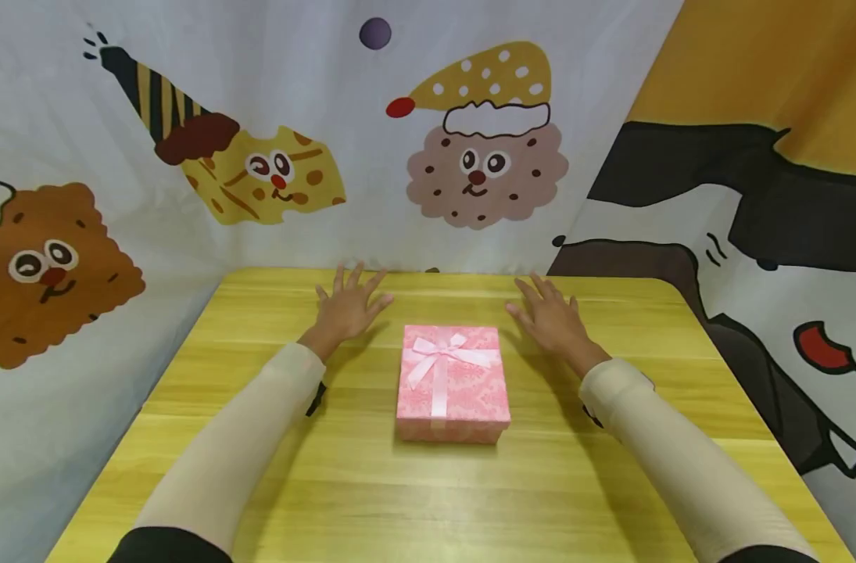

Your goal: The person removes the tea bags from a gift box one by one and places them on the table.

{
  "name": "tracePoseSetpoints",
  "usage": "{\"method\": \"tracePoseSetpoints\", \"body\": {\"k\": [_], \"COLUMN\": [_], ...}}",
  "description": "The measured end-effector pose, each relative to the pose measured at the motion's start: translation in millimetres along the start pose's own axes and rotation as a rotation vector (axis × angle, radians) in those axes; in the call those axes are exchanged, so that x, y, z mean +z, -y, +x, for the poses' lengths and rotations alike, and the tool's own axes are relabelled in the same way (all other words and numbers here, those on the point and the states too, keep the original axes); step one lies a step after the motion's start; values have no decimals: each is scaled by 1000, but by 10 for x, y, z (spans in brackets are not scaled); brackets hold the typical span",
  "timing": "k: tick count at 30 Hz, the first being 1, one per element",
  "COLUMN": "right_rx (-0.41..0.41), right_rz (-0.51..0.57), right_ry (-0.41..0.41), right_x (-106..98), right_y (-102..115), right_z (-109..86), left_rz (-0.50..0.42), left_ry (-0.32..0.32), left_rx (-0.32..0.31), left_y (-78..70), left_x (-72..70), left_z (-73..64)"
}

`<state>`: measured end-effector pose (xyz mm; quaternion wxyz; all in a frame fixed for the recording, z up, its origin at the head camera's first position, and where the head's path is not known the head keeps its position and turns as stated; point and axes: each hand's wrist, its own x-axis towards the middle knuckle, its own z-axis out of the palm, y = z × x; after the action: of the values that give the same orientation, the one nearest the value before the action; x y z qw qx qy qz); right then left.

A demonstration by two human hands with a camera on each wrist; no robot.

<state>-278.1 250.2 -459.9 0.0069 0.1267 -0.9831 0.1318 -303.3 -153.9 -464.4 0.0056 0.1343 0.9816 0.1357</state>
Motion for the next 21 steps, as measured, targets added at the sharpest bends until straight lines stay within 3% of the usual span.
{"method": "tracePoseSetpoints", "body": {"k": [7,21], "right_rx": [-35,-85], "right_rz": [31,51], "right_ry": [-1,6], "right_x": [28,-42], "right_y": [15,155], "right_z": [-105,-177], "left_rz": [-11,-23], "left_ry": [-2,-27], "left_rx": [13,50], "left_y": [37,8], "left_x": [87,32], "left_z": [-33,-94]}}
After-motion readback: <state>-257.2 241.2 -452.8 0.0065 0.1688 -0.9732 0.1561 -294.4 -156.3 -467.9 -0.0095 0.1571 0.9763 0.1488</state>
